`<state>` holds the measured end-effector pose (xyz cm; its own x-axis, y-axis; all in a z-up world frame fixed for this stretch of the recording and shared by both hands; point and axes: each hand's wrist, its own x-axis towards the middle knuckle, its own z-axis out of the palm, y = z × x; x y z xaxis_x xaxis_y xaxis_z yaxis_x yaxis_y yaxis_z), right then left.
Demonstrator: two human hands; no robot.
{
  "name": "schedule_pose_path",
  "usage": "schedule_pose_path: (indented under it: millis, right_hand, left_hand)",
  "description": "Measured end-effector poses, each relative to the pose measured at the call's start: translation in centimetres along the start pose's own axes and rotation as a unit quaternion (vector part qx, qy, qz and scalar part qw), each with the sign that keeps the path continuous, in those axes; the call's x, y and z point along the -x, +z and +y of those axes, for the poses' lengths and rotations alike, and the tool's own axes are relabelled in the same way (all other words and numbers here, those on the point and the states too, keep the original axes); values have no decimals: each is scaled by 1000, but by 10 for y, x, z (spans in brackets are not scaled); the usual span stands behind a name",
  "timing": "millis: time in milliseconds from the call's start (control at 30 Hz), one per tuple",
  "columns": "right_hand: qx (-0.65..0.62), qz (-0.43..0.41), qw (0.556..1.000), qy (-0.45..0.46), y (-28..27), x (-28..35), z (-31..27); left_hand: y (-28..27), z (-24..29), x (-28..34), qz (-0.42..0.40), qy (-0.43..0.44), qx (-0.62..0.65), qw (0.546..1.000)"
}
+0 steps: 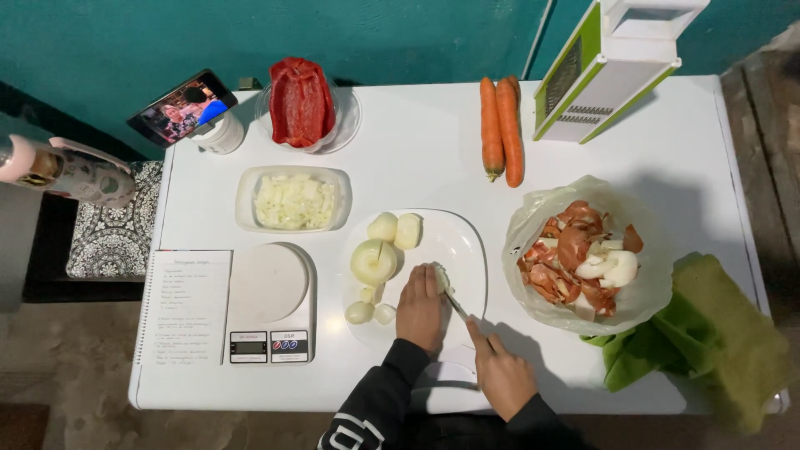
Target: Chopping onions on a white surface using a knife.
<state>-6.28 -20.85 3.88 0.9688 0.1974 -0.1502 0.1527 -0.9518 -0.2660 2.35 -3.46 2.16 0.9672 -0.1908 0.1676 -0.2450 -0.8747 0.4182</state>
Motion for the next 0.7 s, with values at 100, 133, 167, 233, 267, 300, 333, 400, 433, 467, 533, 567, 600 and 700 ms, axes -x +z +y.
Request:
schedule_pose_path:
  millis: [100,133,167,233,267,300,333,400,433,467,533,567,600,700]
  right_hand:
    - [-31,32,999,2,-20,-2,-7]
    - [-62,74,995,-9,-28,-4,-13]
    - [-62,74,995,-12,-29,-12,-16]
    - [-103,70,992,-7,-31,-22,-25]
    - [-103,70,992,-10,-29,-27,-26]
    - [-90,41,995,-5,-28,-32,-27]
    - [-75,11,997,-1,-27,-35,-28]
    - [-80,20,996,-12,-25,-40,-30]
    - [-86,32,996,-20,-24,-42,-30]
    - [-86,31,996,-23,-17,-45,-29]
    - [-96,66,992,-54,-4,-51,-27]
    - [-96,66,992,-56,-4,-57,-27]
    - [-99,45,993,-52,-3,-60,-27]
    - [-101,32,993,-50,3,-65,-25]
  left_hand:
    - [-6,0,0,12,-26,62,998]
    - [-6,-2,1,18,-39,100,994]
    - [-9,-2,0,20,-41,99,994]
    - [-15,-1,6,16,-54,143,988]
    - [-15,-1,5,17,-56,142,988]
    - [-15,-2,4,13,-55,146,988]
    - [-15,-2,4,9,-56,151,987]
    - [-9,-4,5,8,-57,145,988]
    - [-6,-5,5,7,-56,138,989]
    - [-7,-5,6,7,-58,138,989]
    - [-8,-5,6,10,-47,126,991]
    - [-7,-6,5,11,-49,126,991]
    - [-6,-6,7,12,-47,123,991]
    - [3,-8,9,17,-46,114,992]
